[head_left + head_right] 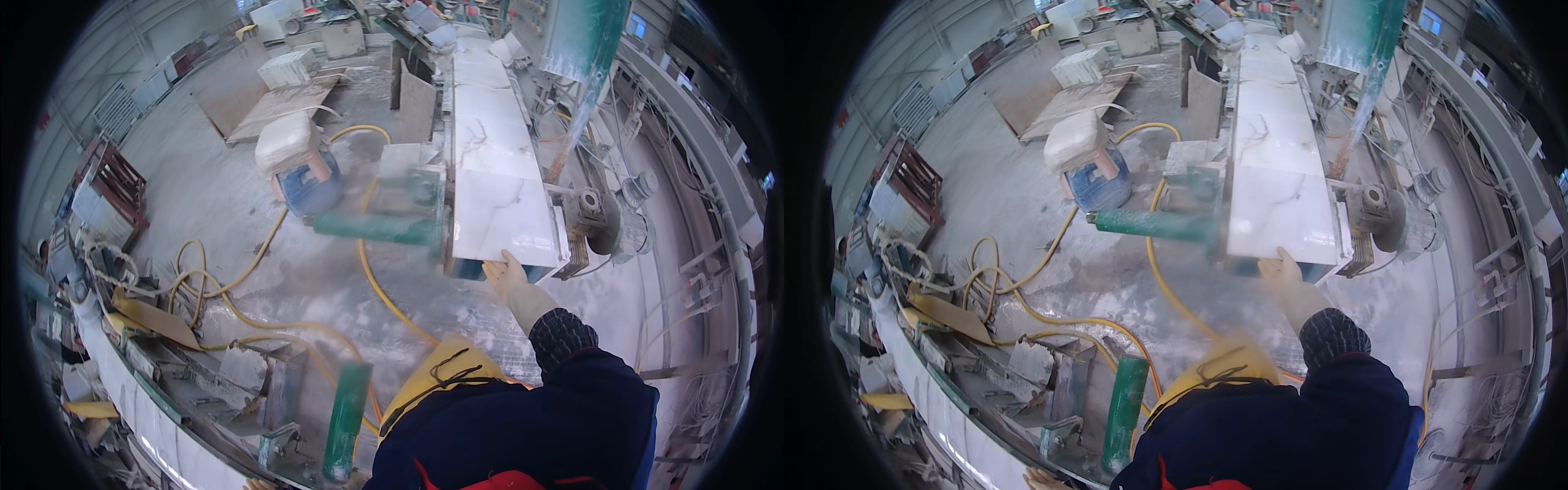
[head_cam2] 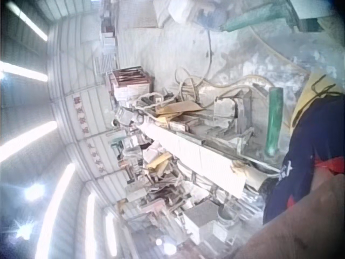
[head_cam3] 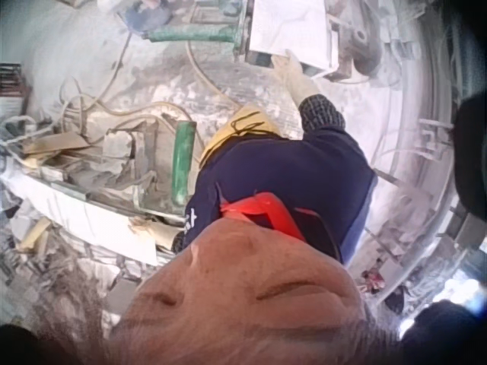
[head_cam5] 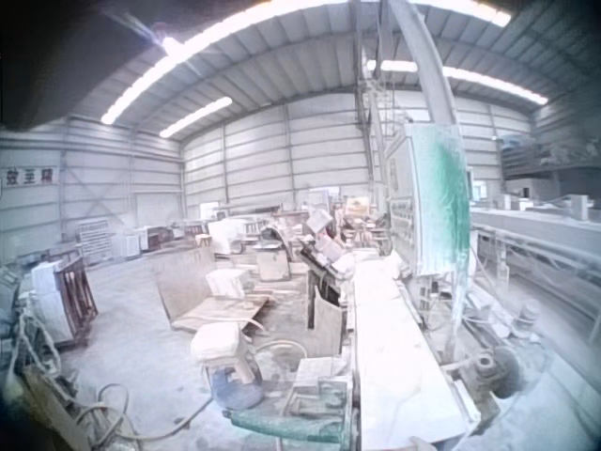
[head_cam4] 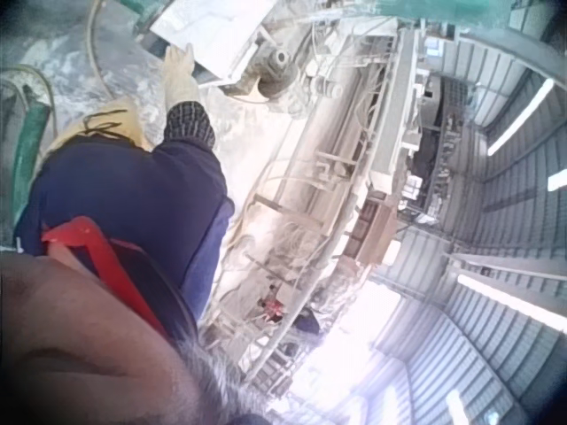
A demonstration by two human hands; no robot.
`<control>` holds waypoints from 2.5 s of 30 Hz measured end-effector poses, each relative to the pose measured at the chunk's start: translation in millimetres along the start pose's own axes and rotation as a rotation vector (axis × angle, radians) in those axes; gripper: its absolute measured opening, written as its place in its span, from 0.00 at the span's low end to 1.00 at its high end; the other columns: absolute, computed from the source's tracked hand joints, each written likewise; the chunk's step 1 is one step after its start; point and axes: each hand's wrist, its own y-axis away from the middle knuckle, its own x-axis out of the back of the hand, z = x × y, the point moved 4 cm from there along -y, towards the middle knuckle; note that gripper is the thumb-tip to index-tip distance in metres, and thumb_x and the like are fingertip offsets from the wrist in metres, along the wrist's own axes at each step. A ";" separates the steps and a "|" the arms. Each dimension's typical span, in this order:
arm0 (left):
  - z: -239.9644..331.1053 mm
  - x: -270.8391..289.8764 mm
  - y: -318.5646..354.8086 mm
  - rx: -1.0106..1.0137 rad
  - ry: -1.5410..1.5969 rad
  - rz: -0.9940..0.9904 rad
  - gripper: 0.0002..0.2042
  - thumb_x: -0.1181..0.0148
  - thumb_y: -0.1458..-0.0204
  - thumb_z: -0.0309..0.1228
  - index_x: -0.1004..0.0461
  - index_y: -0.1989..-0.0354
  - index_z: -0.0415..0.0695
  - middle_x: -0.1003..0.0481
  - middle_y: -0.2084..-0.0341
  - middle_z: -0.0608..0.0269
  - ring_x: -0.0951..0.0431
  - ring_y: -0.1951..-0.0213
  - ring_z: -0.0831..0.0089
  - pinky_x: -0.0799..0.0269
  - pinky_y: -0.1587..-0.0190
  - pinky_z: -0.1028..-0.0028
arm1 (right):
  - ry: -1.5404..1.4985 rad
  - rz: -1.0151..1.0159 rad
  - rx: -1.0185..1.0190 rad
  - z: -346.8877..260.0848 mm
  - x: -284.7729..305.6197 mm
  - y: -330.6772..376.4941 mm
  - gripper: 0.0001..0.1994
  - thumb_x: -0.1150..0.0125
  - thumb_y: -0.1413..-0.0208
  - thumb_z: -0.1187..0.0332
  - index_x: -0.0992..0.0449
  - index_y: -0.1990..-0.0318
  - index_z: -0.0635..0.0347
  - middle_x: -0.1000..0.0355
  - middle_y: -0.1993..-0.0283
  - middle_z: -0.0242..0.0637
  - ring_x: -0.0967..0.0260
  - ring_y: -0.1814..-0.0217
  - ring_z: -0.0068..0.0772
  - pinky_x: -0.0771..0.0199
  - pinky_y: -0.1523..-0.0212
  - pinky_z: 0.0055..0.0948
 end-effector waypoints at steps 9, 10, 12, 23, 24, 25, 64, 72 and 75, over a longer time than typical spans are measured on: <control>22.3 67.3 -3.5 -0.377 -1.045 0.079 0.39 0.53 0.39 0.55 0.48 0.28 0.38 0.46 0.29 0.43 0.45 0.28 0.53 0.52 0.28 0.52 | -0.028 0.013 0.234 11.4 -6.9 -19.5 0.27 0.49 0.33 0.58 0.39 0.34 0.68 0.39 0.29 0.44 0.41 0.28 0.44 0.36 0.31 0.38; 20.8 69.5 -2.8 -0.399 -1.156 0.060 0.39 0.53 0.39 0.55 0.48 0.28 0.37 0.46 0.29 0.43 0.45 0.28 0.53 0.51 0.28 0.52 | -0.005 0.009 0.254 12.7 -7.3 -17.8 0.27 0.49 0.32 0.58 0.39 0.34 0.67 0.39 0.29 0.44 0.41 0.28 0.44 0.36 0.31 0.38; 17.3 73.4 -0.9 -0.435 -1.354 0.023 0.40 0.53 0.40 0.55 0.48 0.28 0.37 0.46 0.29 0.43 0.45 0.28 0.53 0.51 0.28 0.52 | 0.028 0.008 0.287 15.4 -5.1 -15.8 0.27 0.49 0.32 0.58 0.41 0.32 0.64 0.41 0.28 0.43 0.41 0.27 0.44 0.35 0.32 0.39; 15.3 54.0 10.2 -0.558 -1.906 -0.094 0.42 0.50 0.42 0.57 0.48 0.28 0.35 0.45 0.30 0.42 0.45 0.29 0.52 0.50 0.28 0.51 | 0.265 -0.340 0.027 107.4 52.0 -79.3 0.19 0.49 0.33 0.63 0.36 0.39 0.62 0.36 0.38 0.44 0.35 0.38 0.50 0.33 0.40 0.46; 16.5 50.9 9.8 -0.576 -1.927 -0.101 0.43 0.50 0.42 0.57 0.47 0.28 0.35 0.45 0.30 0.42 0.45 0.29 0.52 0.50 0.28 0.51 | 0.258 -0.256 -0.007 124.4 58.8 -75.2 0.20 0.49 0.33 0.62 0.37 0.38 0.62 0.36 0.36 0.46 0.36 0.36 0.51 0.34 0.39 0.47; 16.7 48.5 9.3 -0.590 -1.945 -0.106 0.43 0.50 0.42 0.58 0.47 0.28 0.35 0.45 0.30 0.42 0.45 0.29 0.52 0.50 0.28 0.51 | 0.331 -0.205 -0.013 139.9 61.2 -67.8 0.22 0.49 0.33 0.62 0.38 0.36 0.61 0.37 0.35 0.47 0.37 0.35 0.52 0.34 0.38 0.48; 63.4 -2.1 25.7 -0.514 -2.073 -0.253 0.63 0.33 0.61 0.63 0.60 0.28 0.27 0.49 0.29 0.42 0.52 0.27 0.50 0.57 0.27 0.51 | 0.990 -0.353 -0.301 254.7 1.3 -38.3 0.19 0.38 0.39 0.60 0.32 0.42 0.50 0.24 0.46 0.49 0.22 0.49 0.46 0.20 0.53 0.44; 65.5 1.6 31.0 -0.521 -1.932 -0.262 0.61 0.34 0.58 0.62 0.59 0.28 0.28 0.48 0.29 0.43 0.50 0.28 0.51 0.55 0.27 0.52 | 1.292 -0.528 -0.086 246.5 5.8 -38.6 0.18 0.37 0.40 0.61 0.30 0.44 0.49 0.23 0.50 0.47 0.20 0.54 0.46 0.19 0.55 0.43; 67.5 2.1 37.9 -0.548 -1.982 -0.253 0.60 0.35 0.57 0.61 0.58 0.28 0.28 0.48 0.30 0.43 0.49 0.28 0.51 0.54 0.28 0.53 | 1.198 -0.480 -0.144 249.0 23.2 -56.2 0.17 0.37 0.40 0.61 0.29 0.45 0.49 0.22 0.50 0.46 0.20 0.53 0.46 0.19 0.55 0.43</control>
